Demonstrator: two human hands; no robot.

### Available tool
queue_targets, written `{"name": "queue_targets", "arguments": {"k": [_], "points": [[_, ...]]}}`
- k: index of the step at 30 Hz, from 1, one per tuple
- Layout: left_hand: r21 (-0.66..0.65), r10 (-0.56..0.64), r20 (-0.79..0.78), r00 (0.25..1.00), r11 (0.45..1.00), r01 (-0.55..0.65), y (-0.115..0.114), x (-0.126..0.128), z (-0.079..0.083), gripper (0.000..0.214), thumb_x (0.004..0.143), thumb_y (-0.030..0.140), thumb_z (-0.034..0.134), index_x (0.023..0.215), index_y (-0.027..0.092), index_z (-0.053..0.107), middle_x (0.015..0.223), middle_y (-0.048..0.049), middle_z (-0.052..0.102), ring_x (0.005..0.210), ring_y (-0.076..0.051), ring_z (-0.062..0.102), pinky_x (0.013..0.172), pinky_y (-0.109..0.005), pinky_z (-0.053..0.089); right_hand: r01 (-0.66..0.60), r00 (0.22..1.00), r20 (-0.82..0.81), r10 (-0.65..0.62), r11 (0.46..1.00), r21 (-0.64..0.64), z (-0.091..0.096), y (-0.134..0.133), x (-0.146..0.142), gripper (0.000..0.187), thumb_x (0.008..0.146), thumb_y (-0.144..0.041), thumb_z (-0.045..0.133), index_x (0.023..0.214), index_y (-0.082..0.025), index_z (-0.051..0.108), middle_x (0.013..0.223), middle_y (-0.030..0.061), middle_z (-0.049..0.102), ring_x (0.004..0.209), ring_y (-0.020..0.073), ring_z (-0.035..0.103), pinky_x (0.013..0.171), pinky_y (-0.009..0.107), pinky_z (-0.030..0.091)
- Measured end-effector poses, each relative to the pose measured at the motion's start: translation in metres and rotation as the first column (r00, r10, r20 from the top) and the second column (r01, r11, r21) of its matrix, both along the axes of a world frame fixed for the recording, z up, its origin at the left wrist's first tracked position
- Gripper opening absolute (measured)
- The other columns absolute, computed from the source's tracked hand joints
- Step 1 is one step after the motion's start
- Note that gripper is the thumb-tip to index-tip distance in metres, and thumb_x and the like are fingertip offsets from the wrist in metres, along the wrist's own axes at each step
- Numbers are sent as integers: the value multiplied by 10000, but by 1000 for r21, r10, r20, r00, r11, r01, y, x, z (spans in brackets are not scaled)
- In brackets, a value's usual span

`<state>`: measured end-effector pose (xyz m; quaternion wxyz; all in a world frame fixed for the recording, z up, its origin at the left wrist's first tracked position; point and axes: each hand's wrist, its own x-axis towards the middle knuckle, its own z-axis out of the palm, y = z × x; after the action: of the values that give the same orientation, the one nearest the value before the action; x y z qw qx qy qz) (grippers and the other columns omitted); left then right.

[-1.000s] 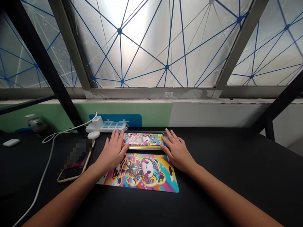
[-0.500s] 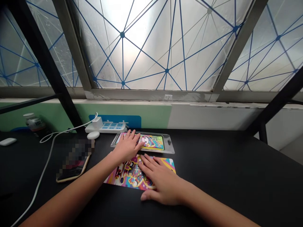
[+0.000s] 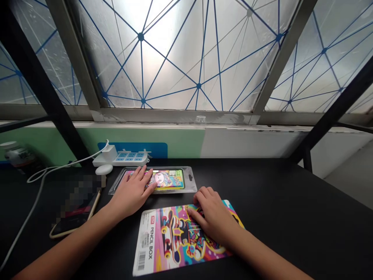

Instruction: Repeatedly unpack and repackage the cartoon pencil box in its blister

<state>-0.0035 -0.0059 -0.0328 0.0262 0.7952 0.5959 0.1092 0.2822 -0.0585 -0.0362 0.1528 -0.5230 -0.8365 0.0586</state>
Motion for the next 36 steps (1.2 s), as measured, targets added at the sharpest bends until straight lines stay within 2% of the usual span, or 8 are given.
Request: {"name": "queue_targets", "arguments": {"k": [8,11,14,17,21,25,30,36], "points": [[-12,8,-23,1000,1000,-8,-3,-6,0,678,989,609,279,1517,202,402,1606,-141,292,1494,-368,211,1150,-600,199,26,990,-135,-42,992,-120,17,5,9,282,917,-513,556,877,-247,475,716,-2,610,611,176,541,565,302,397],[-20,-4,-16,1000,1000,4,-1,-8,0,672,986,613,286,1518,219,401,1612,-138,276,1498,-362,201,1152,-599,194,28,986,-155,-56,984,-178,28,43,29,317,887,-560,579,848,-249,533,698,-8,631,609,172,551,546,286,396],[-22,-29,-2,1000,999,29,1,-11,0,674,983,623,283,1507,222,421,1608,-137,289,1500,-356,197,1155,-606,183,35,992,-99,-73,938,-346,31,90,55,422,869,-633,547,748,-237,628,714,11,684,633,182,604,551,283,435],[-36,-68,-1,998,997,68,1,-14,2,670,985,627,273,1503,231,426,1612,-136,277,1500,-351,200,1153,-607,191,89,989,-79,-121,939,-332,27,117,79,476,848,-656,550,653,-228,623,643,16,662,591,192,606,526,295,438],[-38,-95,-3,995,995,95,-1,-14,4,658,987,624,279,1508,246,418,1613,-131,273,1498,-345,209,1156,-597,193,145,978,-115,-174,964,-224,18,111,90,416,877,-612,515,837,-234,684,892,68,723,828,259,666,737,374,516],[-34,-110,-3,994,993,110,-3,-12,4,656,985,612,307,1504,230,427,1611,-131,272,1499,-345,210,1162,-589,180,153,971,-164,-176,978,-144,14,95,72,394,911,-568,480,1000,-239,678,1114,91,698,1045,288,631,924,435,478],[-59,-137,-4,991,989,137,-2,-12,3,657,983,627,287,1510,255,414,1623,-97,258,1501,-346,201,1164,-587,177,123,971,-178,-160,971,-206,14,87,51,378,902,-571,529,971,-238,694,977,57,735,876,238,664,748,347,518],[-59,-143,-8,990,988,143,-2,-13,2,659,982,633,281,1513,264,408,1622,-82,258,1502,-346,197,1165,-593,175,165,963,-163,-213,949,-267,15,91,69,395,863,-606,566,848,-235,703,810,26,728,738,211,648,609,297,468]]}}
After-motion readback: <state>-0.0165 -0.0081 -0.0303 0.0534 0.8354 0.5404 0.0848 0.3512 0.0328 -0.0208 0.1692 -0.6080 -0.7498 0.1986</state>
